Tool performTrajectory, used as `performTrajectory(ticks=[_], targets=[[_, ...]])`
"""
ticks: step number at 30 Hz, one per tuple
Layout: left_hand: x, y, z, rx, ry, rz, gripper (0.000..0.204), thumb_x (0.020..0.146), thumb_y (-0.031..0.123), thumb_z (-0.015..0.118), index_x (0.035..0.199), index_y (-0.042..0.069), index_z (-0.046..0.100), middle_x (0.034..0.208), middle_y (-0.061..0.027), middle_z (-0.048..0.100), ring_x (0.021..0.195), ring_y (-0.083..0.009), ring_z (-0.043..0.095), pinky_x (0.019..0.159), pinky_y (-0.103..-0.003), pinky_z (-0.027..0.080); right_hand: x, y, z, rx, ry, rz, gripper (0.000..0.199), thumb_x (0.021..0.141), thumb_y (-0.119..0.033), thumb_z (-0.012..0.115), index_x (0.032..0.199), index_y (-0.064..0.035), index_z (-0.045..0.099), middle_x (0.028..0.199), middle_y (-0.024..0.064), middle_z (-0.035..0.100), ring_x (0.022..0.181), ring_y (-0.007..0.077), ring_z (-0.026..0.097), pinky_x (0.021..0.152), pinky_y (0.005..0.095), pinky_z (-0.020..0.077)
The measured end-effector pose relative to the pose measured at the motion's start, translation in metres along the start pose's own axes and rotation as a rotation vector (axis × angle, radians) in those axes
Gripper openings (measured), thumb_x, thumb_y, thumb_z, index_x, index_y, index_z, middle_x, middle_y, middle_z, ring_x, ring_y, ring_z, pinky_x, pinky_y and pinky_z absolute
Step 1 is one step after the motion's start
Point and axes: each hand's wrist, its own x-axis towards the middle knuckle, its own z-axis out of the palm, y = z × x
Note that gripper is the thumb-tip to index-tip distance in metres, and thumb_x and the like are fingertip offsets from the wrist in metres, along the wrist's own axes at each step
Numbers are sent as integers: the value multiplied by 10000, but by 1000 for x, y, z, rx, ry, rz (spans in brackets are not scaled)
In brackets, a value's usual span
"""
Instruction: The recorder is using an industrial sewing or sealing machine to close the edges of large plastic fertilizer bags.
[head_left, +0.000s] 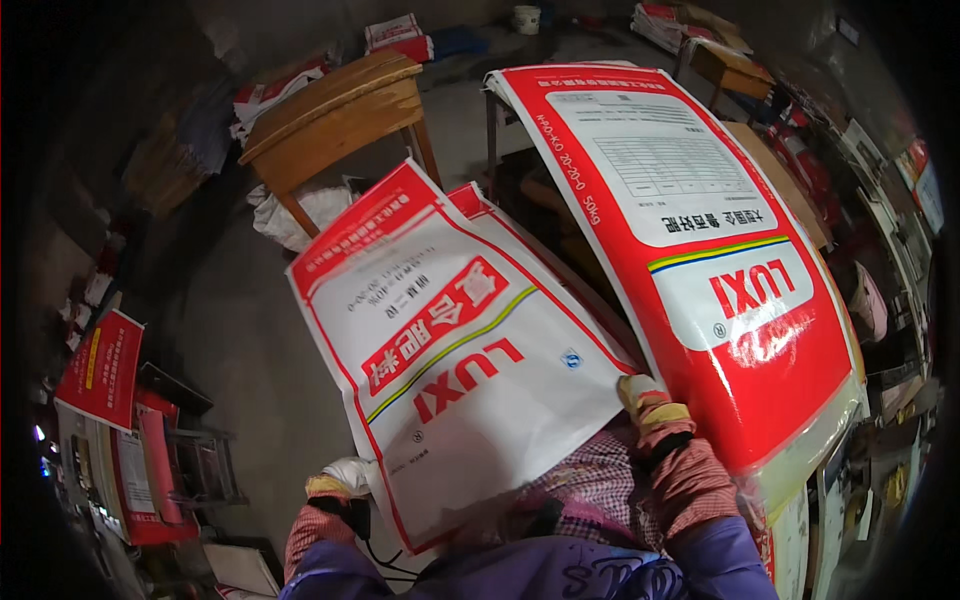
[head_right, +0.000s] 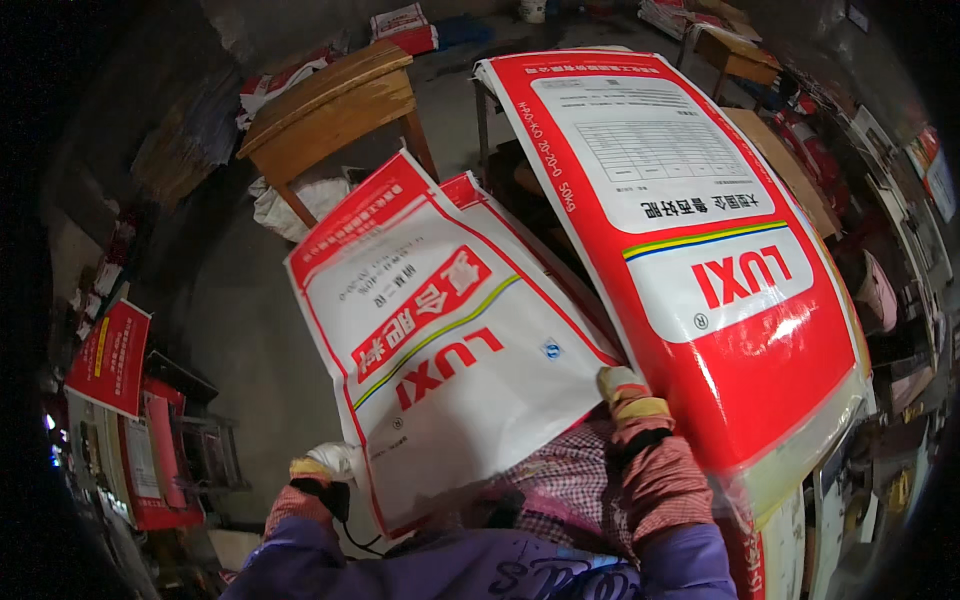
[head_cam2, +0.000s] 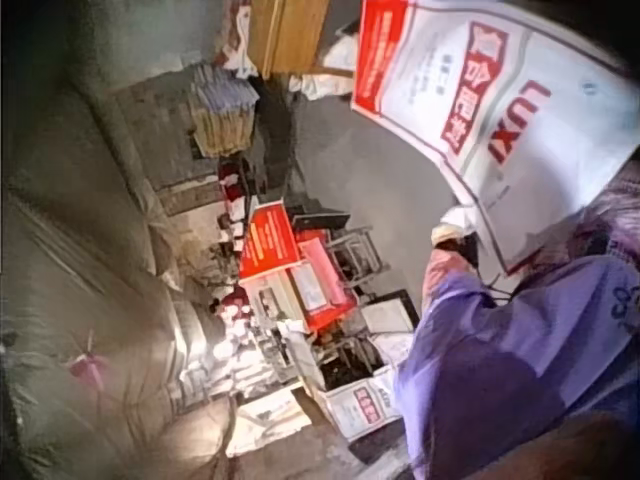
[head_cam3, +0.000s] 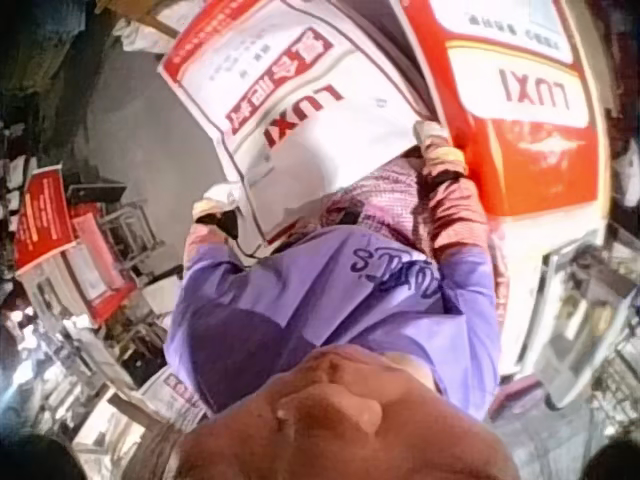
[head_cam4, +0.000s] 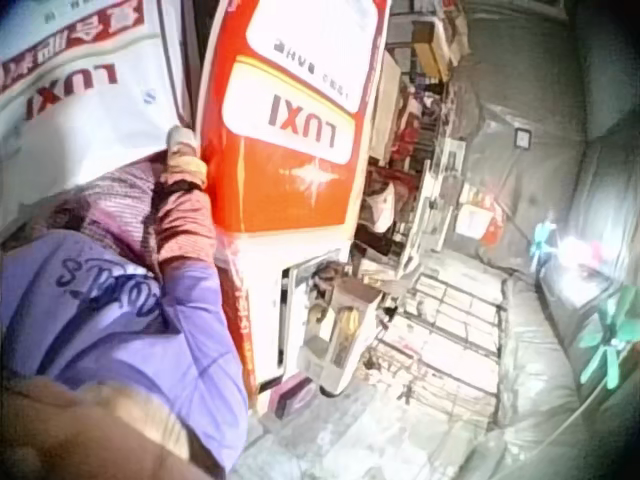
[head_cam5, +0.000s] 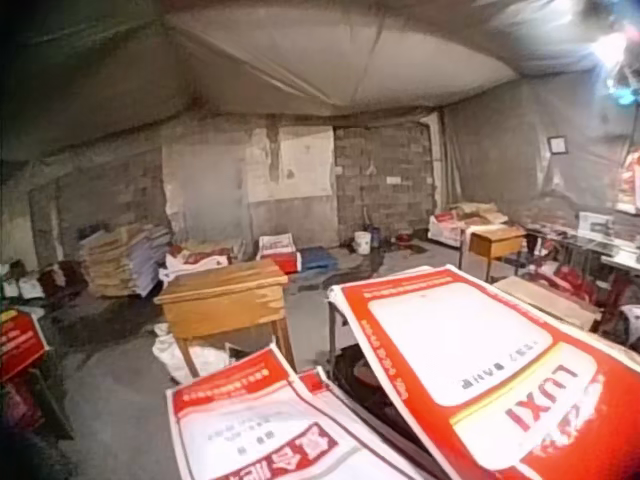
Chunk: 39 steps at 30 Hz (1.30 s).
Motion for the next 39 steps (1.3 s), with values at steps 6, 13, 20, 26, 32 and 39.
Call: performTrajectory(ticks=[6, 13, 20, 26, 32, 39], targets=[[77, -48, 16, 242, 427, -26, 243, 716, 279, 561, 821, 76, 643, 797, -129, 628, 754, -305, 598, 671, -401, 472, 45, 99, 94, -28, 132, 90, 200, 797, -173, 457, 895, -69, 597, 817, 163, 612, 801, 317, 601, 679, 374, 474], [143, -62, 62, 41, 489, -547, 129, 694, 183, 560, 718, 124, 672, 792, -109, 646, 752, -281, 631, 631, -414, 491, 30, 23, 61, 1225, 55, 67, 195, 838, -213, 501, 922, -82, 617, 851, 81, 614, 730, 173, 571, 641, 282, 455], [121, 38, -48, -516, 783, -606, 160, 721, 113, 602, 842, 9, 600, 745, -106, 607, 623, -230, 559, 632, -346, 483, -191, 5, -9, 1468, 520, 38, 179, 807, -89, 552, 952, -12, 623, 792, 58, 649, 729, 104, 603, 685, 238, 480], [158, 147, -152, -801, 625, 228, 213, 787, 69, 524, 965, -48, 516, 885, -67, 538, 784, -151, 487, 763, -277, 418, -283, 70, 90, 1286, 872, 670, 327, 740, -239, 653, 985, -27, 607, 900, 136, 638, 838, 244, 612, 749, 315, 463], [143, 368, -162, -432, 607, 769, 298, 855, 117, 525, 1112, -34, 509, 1046, -76, 552, 937, -136, 511, 856, -250, 393, -267, 23, 23, 1159, 779, 694, 350, 786, -345, 532, 979, -65, 615, 888, 178, 614, 839, 304, 586, 754, 358, 449], [58, 509, -67, -195, -96, 948, 414, 682, 246, 698, 984, -11, 578, 869, -88, 576, 658, -114, 532, 617, -244, 449, -254, 13, -6, 2169, 794, 186, 270, 781, -279, 508, 855, -43, 616, 722, 102, 612, 651, 203, 568, 588, 305, 437]])
